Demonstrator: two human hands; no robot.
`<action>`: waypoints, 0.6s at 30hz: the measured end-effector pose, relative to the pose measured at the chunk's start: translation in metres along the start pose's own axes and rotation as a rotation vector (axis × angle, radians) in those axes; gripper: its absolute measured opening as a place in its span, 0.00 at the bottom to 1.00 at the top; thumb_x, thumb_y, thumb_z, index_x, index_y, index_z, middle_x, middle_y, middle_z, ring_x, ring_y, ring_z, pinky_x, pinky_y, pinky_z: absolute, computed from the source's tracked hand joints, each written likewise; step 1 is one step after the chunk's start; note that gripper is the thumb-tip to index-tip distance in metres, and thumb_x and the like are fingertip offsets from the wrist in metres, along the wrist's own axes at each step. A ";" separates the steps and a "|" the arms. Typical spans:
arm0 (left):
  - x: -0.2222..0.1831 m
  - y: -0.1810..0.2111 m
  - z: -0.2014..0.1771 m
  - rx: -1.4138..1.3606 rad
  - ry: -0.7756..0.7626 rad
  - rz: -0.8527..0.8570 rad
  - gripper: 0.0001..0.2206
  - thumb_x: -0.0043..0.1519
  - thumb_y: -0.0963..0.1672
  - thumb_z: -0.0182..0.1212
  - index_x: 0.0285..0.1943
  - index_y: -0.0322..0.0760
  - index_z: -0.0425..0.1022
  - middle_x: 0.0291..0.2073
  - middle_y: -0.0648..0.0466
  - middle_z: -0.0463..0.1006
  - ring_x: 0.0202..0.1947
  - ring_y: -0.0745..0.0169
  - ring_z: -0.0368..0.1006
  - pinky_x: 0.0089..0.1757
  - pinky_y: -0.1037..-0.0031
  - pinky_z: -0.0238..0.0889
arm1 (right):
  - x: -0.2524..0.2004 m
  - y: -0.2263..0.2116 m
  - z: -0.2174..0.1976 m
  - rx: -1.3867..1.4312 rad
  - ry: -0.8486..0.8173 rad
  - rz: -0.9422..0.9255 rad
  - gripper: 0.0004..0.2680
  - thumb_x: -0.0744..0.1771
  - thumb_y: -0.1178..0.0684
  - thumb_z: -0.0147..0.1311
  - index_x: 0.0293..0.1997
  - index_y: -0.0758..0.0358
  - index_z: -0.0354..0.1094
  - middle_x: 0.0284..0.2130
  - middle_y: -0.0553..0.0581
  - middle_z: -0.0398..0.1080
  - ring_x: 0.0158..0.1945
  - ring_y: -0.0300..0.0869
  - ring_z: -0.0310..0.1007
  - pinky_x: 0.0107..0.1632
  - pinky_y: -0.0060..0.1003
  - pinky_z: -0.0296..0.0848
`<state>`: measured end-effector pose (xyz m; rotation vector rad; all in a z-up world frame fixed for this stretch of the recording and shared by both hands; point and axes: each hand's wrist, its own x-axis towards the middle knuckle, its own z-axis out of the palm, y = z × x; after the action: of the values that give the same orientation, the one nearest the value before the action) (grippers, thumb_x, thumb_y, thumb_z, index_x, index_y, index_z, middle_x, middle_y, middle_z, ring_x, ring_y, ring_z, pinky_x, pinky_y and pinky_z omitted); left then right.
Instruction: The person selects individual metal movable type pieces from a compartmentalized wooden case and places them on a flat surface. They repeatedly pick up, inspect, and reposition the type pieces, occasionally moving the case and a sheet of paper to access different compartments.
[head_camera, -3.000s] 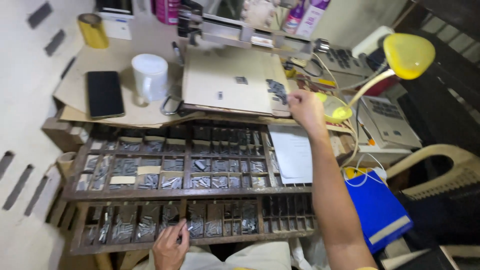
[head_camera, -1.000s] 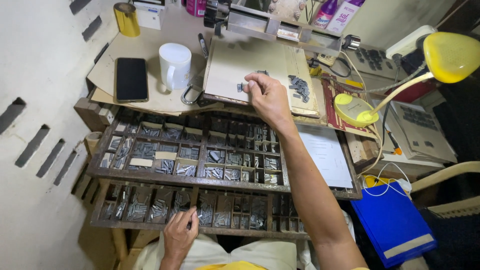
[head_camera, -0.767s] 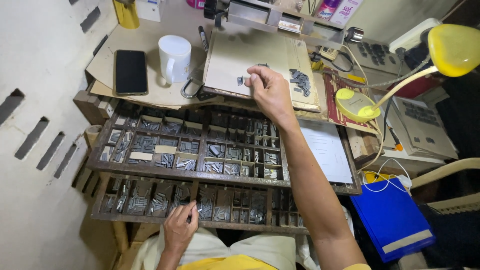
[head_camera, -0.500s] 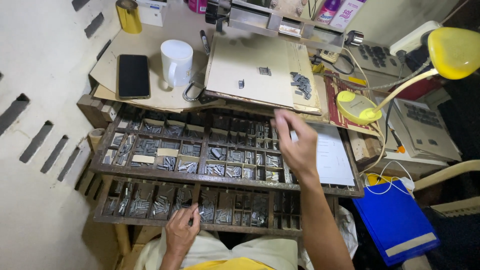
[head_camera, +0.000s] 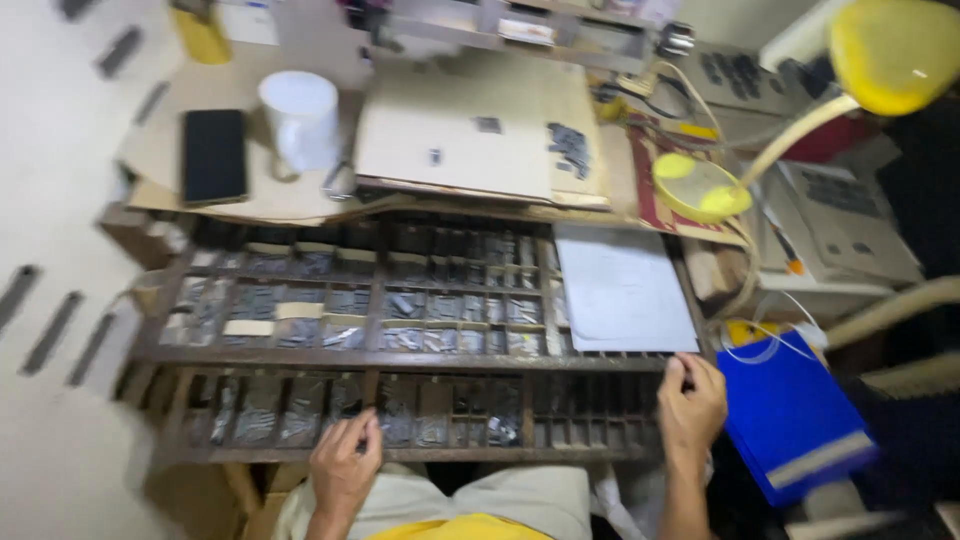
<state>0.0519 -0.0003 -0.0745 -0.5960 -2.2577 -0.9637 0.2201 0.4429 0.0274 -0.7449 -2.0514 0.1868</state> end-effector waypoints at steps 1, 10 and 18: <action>0.000 -0.003 0.004 -0.025 -0.021 0.012 0.07 0.60 0.40 0.64 0.44 0.45 0.84 0.31 0.58 0.80 0.30 0.55 0.74 0.38 0.66 0.69 | 0.008 0.002 0.006 -0.029 0.007 0.017 0.05 0.68 0.60 0.58 0.46 0.63 0.79 0.44 0.58 0.76 0.49 0.48 0.74 0.55 0.40 0.72; -0.019 -0.013 0.013 0.118 -0.081 0.002 0.06 0.65 0.40 0.67 0.46 0.44 0.87 0.27 0.59 0.78 0.29 0.58 0.72 0.37 0.67 0.69 | 0.044 -0.038 -0.008 -0.241 -0.274 0.341 0.27 0.64 0.33 0.57 0.65 0.61 0.66 0.57 0.69 0.69 0.53 0.62 0.64 0.57 0.52 0.60; -0.025 -0.020 0.018 0.021 -0.151 -0.113 0.07 0.66 0.42 0.68 0.50 0.41 0.87 0.30 0.57 0.82 0.30 0.63 0.73 0.36 0.71 0.68 | 0.060 -0.042 -0.017 -0.115 -0.590 -0.071 0.18 0.65 0.54 0.50 0.64 0.48 0.68 0.64 0.59 0.66 0.69 0.59 0.54 0.66 0.60 0.53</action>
<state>0.0513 -0.0037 -0.1109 -0.5535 -2.4547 -0.9769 0.1918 0.4409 0.0965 -0.7433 -2.6629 0.2742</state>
